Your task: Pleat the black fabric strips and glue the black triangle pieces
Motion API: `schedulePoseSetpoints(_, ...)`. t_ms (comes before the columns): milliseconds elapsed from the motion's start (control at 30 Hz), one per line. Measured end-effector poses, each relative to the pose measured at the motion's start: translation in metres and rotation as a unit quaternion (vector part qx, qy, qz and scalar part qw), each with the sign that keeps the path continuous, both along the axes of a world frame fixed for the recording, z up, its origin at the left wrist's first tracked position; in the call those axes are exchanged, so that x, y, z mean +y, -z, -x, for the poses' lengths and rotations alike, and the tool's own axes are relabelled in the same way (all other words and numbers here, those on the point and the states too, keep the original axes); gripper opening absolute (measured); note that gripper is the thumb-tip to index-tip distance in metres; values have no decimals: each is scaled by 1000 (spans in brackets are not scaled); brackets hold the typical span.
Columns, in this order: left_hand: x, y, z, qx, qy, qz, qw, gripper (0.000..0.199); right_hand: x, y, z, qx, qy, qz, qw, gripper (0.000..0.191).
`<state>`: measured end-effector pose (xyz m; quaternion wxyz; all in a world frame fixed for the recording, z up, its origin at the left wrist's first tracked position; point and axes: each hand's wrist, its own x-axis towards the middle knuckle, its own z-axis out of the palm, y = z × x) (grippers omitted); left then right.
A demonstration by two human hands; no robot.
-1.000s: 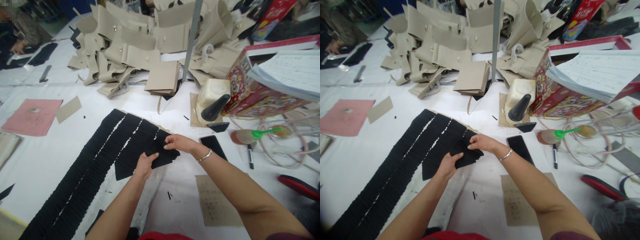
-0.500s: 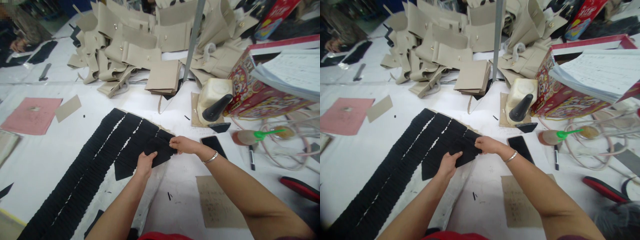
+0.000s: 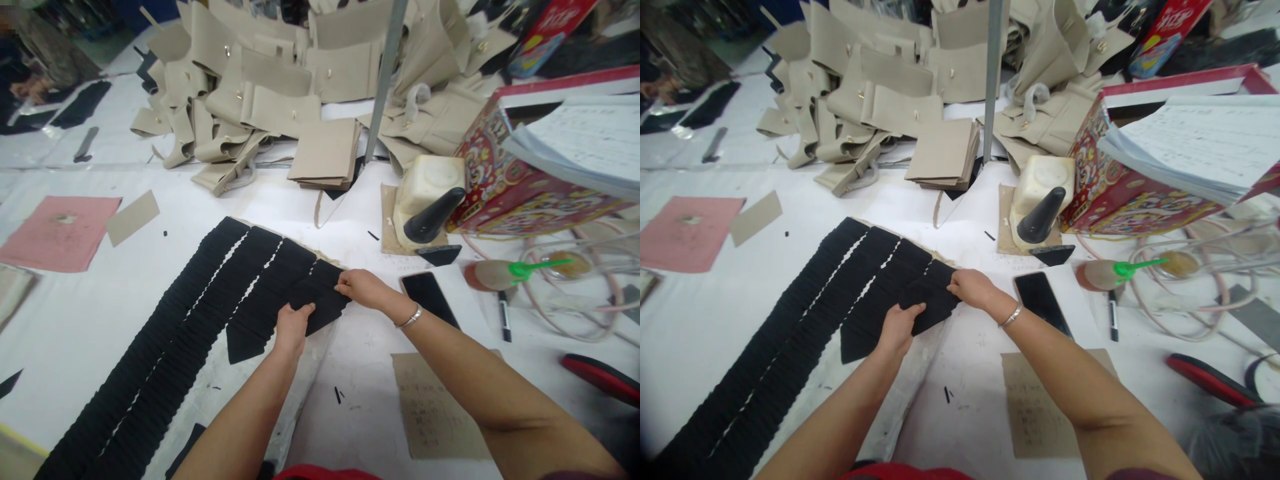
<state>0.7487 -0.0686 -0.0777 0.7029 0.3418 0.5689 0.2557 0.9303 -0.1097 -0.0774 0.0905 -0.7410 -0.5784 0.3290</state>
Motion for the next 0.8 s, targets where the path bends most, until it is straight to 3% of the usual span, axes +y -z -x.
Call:
schedulePoseSetpoints(400, -2, -2, -2, 12, -14, 2, 1000, 22, 6, -11, 2, -38, -6, 37, 999, 27)
schedulePoseSetpoints(800, 0, 0, 2, 25, -17, 20, 999, 26, 10, -13, 1, -28, 11, 88, 996, 43)
